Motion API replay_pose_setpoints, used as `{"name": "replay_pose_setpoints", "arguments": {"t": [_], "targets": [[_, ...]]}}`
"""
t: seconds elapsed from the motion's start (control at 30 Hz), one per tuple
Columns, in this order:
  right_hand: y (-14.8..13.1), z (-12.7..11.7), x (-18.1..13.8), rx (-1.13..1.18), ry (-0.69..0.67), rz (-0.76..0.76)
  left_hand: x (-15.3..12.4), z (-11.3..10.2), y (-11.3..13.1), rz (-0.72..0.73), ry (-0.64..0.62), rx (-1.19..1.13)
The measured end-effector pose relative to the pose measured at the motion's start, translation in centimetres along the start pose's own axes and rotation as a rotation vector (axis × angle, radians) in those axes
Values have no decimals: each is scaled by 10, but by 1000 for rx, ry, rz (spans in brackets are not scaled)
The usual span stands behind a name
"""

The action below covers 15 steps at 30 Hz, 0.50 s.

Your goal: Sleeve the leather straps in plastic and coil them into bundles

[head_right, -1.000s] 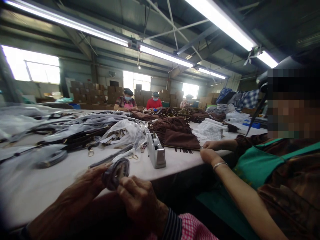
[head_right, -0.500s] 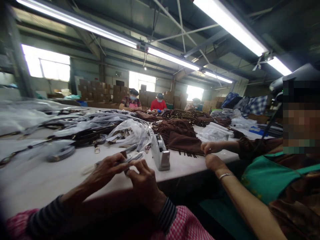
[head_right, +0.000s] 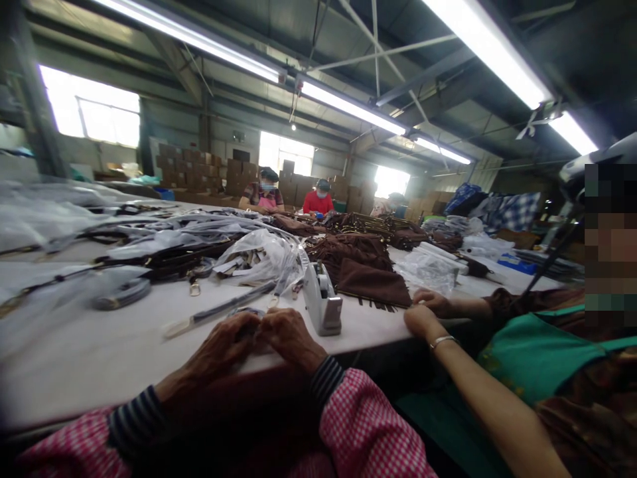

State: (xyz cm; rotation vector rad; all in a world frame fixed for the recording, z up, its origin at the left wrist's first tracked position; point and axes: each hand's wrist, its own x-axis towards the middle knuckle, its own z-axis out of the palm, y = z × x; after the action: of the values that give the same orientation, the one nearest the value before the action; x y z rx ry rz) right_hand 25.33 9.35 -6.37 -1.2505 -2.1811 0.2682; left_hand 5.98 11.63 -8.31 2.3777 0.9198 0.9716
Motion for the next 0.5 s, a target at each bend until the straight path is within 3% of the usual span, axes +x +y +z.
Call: {"name": "replay_pose_setpoints", "arguments": {"t": [0.1,0.37,0.5], "targets": [[0,-2,12,79,-19,78,-2,1,0,10,16,-53],[14,-3,31,249,-116,117,-7,8,-2,18,65,-109],[20,-1,35,293,-192,119,-5,9,-5,-72,138,-111]]}}
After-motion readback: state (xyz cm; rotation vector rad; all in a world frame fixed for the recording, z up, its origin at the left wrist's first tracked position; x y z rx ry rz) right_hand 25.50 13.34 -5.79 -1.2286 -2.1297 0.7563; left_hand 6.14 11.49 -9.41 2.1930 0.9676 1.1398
